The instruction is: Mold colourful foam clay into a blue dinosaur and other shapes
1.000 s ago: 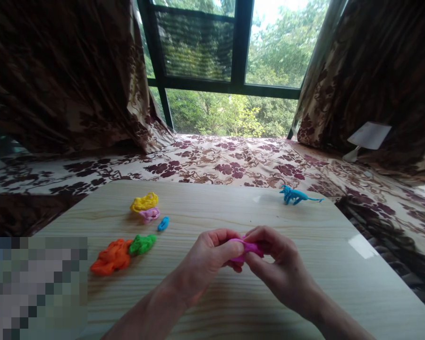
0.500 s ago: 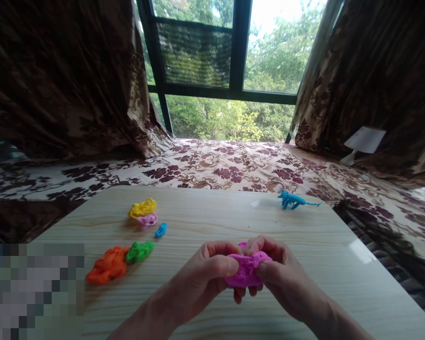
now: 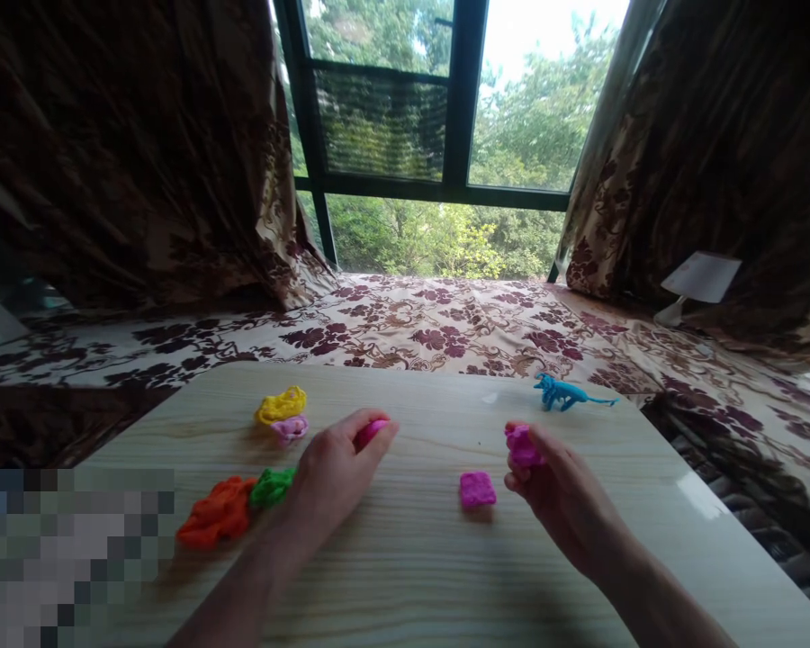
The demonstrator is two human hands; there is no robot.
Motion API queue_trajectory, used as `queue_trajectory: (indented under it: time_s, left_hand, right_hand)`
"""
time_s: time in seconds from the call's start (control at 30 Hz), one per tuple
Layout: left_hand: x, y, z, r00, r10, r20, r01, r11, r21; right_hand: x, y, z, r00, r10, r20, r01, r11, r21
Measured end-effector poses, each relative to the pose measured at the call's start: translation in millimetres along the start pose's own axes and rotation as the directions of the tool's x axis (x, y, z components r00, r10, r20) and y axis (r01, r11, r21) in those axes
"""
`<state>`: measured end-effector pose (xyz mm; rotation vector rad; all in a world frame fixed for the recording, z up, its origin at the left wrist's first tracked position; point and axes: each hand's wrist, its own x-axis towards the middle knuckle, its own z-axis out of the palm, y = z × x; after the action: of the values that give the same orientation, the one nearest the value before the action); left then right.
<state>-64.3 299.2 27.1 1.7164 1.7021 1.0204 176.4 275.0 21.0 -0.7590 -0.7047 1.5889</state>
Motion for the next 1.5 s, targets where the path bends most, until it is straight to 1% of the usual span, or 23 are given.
queue_trajectory:
  time_s: [0.03, 0.1, 0.2, 0.37, 0.47, 0.53, 0.67, 0.8, 0.87, 0.93, 0.97, 1.0, 1.03, 1.07, 1.1, 1.13, 1.17, 1.2, 1.27, 1.33, 1.4, 1.43, 1.5]
  left_hand:
    - [2.6, -6.0, -4.4, 0.995, 0.091, -0.052, -0.078, 0.974, 0.212]
    - [5.0, -15.3, -12.9, 0.979, 0.201, -0.040, -0.152, 0.842, 0.518]
    - [4.8, -21.2, -21.5, 0.979, 0.201, 0.021, -0.156, 0.684, 0.713]
    - [3.8, -17.1, -23.3, 0.990, 0.138, 0.031, -0.115, 0.657, 0.745]
    - [3.4, -16.1, -21.0, 0.990, 0.137, 0.037, -0.119, 0.654, 0.747]
    - [3.6, -18.5, -18.7, 0.989, 0.145, 0.038, -0.125, 0.657, 0.743]
    - [6.8, -26.6, -13.3, 0.976, 0.219, -0.012, -0.142, 0.675, 0.724]
    - [11.6, -24.9, -10.9, 0.929, 0.354, -0.107, -0.213, 0.749, 0.627]
    - [11.4, -15.3, -10.2, 0.878, 0.417, -0.235, -0.261, 0.828, 0.496]
    - [8.4, 0.2, -6.3, 0.849, 0.384, -0.363, -0.298, 0.915, 0.273]
    - [6.0, 9.5, -2.1, 0.864, 0.313, -0.394, -0.292, 0.950, 0.116]
    - [3.3, 19.1, 4.0, 0.901, 0.211, -0.380, -0.257, 0.964, -0.073]
    - [0.7, 28.6, 12.0, 0.953, 0.080, -0.292, -0.171, 0.937, -0.304]
    - [-1.4, 37.6, 21.9, 0.984, -0.051, -0.169, -0.048, 0.845, -0.532]
    - [-2.7, 45.8, 33.2, 0.989, -0.147, -0.019, 0.091, 0.703, -0.706]
    - [-3.1, 53.0, 45.2, 0.969, -0.191, 0.155, 0.237, 0.551, -0.800]
    - [-2.7, 59.2, 57.5, 0.931, -0.214, 0.294, 0.359, 0.404, -0.841]
    - [-1.9, 64.6, 69.3, 0.897, -0.207, 0.389, 0.435, 0.271, -0.859]
    - [-1.6, 73.8, 90.0, 0.874, -0.122, 0.470, 0.478, 0.054, -0.877]
    - [-6.0, 81.6, 105.4, 0.843, -0.016, 0.537, 0.535, -0.081, -0.841]
    - [-15.0, 87.3, 114.8, 0.854, 0.032, 0.519, 0.516, -0.172, -0.839]
    - [-19.8, 89.0, 117.3, 0.844, 0.069, 0.531, 0.534, -0.199, -0.822]
    - [-26.2, 89.3, 117.7, 0.830, 0.102, 0.548, 0.556, -0.214, -0.803]
  right_hand:
    - [0.7, 1.3, -0.6, 1.000, -0.010, -0.013, 0.010, 1.000, -0.008]
    - [1.4, 3.0, -1.2, 0.999, -0.016, -0.035, 0.016, 1.000, -0.020]
    - [1.9, 3.0, -1.8, 0.998, 0.012, -0.064, -0.016, 0.998, -0.060]
    - [1.2, 1.7, -2.8, 0.993, 0.113, -0.026, -0.114, 0.991, -0.069]
    - [0.9, 2.0, -3.4, 0.993, 0.121, 0.005, -0.121, 0.992, -0.033]
    - [1.6, 1.3, -3.7, 0.997, 0.076, -0.026, -0.077, 0.997, -0.018]
    - [3.0, -3.4, -3.9, 0.992, -0.092, -0.083, 0.088, 0.994, -0.058]
    - [0.4, -4.0, -2.7, 0.987, -0.130, -0.097, 0.121, 0.988, -0.094]
    - [-1.1, -0.1, -1.0, 0.991, -0.102, -0.090, 0.093, 0.990, -0.102]
    - [-1.2, 4.8, 1.5, 0.995, -0.064, -0.082, 0.053, 0.990, -0.132]
    - [-0.6, 6.8, 3.0, 0.996, -0.055, -0.076, 0.042, 0.986, -0.161]
    - [0.4, 8.3, 4.7, 0.995, -0.067, -0.070, 0.051, 0.977, -0.206]
    - [1.5, 9.2, 6.4, 0.993, -0.101, -0.060, 0.081, 0.960, -0.266]
    - [2.7, 9.6, 8.2, 0.987, -0.154, -0.043, 0.131, 0.933, -0.336]
    - [3.8, 9.9, 10.0, 0.976, -0.219, -0.021, 0.192, 0.894, -0.406]
    - [4.8, 10.4, 11.7, 0.960, -0.280, 0.005, 0.249, 0.847, -0.470]
    - [5.6, 11.5, 13.4, 0.945, -0.326, 0.030, 0.293, 0.801, -0.522]
    - [6.3, 13.4, 14.9, 0.931, -0.362, 0.050, 0.327, 0.761, -0.560]
    - [7.6, 18.8, 17.4, 0.899, -0.431, 0.070, 0.380, 0.692, -0.614]
    - [9.8, 23.9, 18.5, 0.860, -0.502, 0.093, 0.425, 0.603, -0.675]
    - [13.2, 25.6, 17.6, 0.832, -0.535, 0.146, 0.448, 0.493, -0.746]
    - [15.1, 25.3, 16.6, 0.829, -0.532, 0.175, 0.448, 0.443, -0.777]
    - [18.0, 25.0, 14.5, 0.827, -0.516, 0.222, 0.450, 0.372, -0.812]
